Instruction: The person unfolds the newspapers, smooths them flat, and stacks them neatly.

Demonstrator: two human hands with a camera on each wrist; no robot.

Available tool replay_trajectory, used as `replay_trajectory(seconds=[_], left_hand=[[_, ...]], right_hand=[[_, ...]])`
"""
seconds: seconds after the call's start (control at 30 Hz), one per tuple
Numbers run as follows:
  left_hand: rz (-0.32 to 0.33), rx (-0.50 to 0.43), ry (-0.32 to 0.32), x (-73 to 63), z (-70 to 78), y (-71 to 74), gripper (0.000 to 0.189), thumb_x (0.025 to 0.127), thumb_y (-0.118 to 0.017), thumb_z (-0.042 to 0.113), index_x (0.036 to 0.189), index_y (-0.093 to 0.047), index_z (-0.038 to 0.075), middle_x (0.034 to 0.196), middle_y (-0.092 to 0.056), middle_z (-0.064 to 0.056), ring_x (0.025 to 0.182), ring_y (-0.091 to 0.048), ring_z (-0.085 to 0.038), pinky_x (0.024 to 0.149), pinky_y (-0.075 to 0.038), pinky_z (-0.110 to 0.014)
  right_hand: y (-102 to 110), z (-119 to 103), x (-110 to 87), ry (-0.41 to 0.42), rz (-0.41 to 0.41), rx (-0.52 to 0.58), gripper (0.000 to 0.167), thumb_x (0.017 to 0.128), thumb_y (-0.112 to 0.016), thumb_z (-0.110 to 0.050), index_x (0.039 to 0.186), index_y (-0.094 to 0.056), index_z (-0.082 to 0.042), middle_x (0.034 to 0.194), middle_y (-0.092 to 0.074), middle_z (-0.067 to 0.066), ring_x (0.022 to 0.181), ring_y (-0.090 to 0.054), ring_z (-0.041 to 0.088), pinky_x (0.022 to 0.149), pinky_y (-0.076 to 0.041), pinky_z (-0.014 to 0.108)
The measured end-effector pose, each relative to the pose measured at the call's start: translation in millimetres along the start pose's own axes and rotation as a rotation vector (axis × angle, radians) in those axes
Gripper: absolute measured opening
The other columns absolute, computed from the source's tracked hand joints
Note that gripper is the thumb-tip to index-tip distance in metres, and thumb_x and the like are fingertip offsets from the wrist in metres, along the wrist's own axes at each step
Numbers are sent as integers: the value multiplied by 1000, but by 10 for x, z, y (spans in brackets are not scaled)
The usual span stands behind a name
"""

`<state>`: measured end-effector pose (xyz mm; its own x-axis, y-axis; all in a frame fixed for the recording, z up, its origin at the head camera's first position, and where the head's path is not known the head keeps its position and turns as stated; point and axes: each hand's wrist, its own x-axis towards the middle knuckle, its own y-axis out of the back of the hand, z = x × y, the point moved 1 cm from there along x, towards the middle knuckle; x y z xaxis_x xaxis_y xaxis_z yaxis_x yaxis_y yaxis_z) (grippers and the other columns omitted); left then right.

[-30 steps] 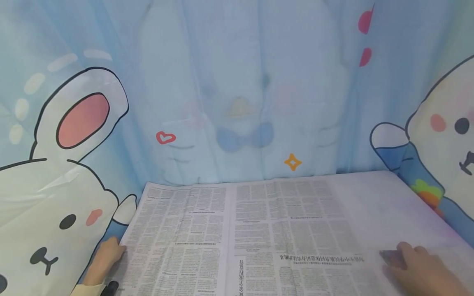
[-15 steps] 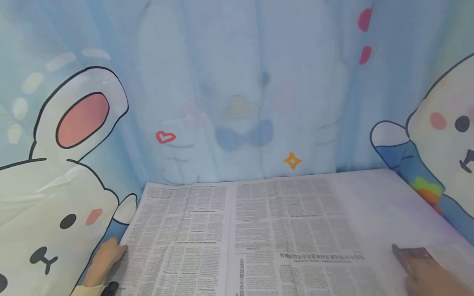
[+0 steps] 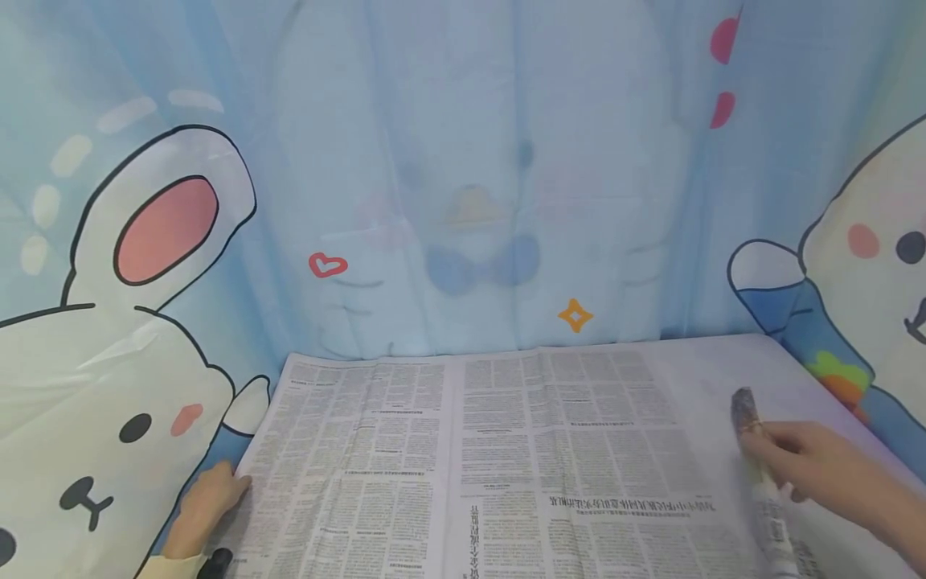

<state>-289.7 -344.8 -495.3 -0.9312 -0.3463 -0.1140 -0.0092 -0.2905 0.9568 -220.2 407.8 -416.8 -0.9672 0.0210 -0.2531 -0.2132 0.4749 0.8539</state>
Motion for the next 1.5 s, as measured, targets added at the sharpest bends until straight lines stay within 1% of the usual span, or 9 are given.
replay_trajectory(seconds=[0.17,0.33,0.53,0.73,0.97,1.13,1.3,1.4,1.5], left_hand=[[11,0,-7,3,37,-32,42,94,-58,15,114,-52,-20,94,-62,-30,80,-63,-35,69,-54,-45],[5,0,-20,13,67,-62,42,94,-58,15,116,-51,-21,96,-61,-32,82,-62,-36,72,-54,-47],[-7,2,-7,2,89,-64,45,94,-58,15,120,-49,-22,102,-60,-35,87,-64,-40,76,-55,-51],[-7,-15,12,36,121,-117,48,94,-57,15,124,-47,-21,110,-58,-37,96,-63,-45,83,-54,-54],[2,-28,1,58,147,-126,48,93,-54,13,124,-46,-23,109,-58,-39,95,-63,-46,81,-54,-54],[8,-61,4,57,179,-186,45,94,-54,12,122,-47,-22,104,-60,-36,90,-64,-41,76,-55,-51],[7,-71,49,56,198,-258,49,96,-53,13,129,-44,-22,117,-56,-39,104,-62,-48,87,-54,-54],[4,-62,73,38,186,-267,52,96,-53,13,132,-40,-22,125,-52,-41,113,-57,-52,93,-51,-57],[7,-55,74,12,171,-242,52,96,-53,13,132,-40,-23,124,-52,-42,111,-58,-53,91,-51,-57]], right_hand=[[-123,-511,106,112,-27,111,45,108,-38,-43,83,-54,-9,79,-54,1,76,-51,10,63,-51,30],[-478,-903,312,270,-21,251,43,106,-48,-40,79,-54,-7,69,-56,4,65,-55,12,58,-52,32],[-938,-1356,663,389,-98,392,43,103,-56,-33,73,-55,-2,64,-60,5,56,-57,17,52,-53,35],[-1368,-1733,893,374,-116,454,41,102,-57,-25,69,-59,-2,62,-62,5,53,-57,15,49,-49,29],[-1652,-2114,1186,294,-128,543,36,101,-56,-22,71,-59,-2,63,-63,7,50,-57,14,49,-50,26],[-1783,-2311,1361,286,-86,498,36,101,-56,-20,69,-57,-5,62,-62,4,50,-54,12,48,-46,24],[-1871,-2406,1371,405,-106,377,37,102,-56,-20,71,-59,0,60,-53,1,50,-43,12,50,-39,25],[-1885,-2370,1297,452,-104,296,27,100,-60,-22,82,-67,-3,70,-60,-2,60,-50,11,58,-46,29],[-1860,-2250,1192,475,-62,221,14,97,-64,-24,99,-70,-11,90,-68,-3,81,-63,13,76,-55,37]])
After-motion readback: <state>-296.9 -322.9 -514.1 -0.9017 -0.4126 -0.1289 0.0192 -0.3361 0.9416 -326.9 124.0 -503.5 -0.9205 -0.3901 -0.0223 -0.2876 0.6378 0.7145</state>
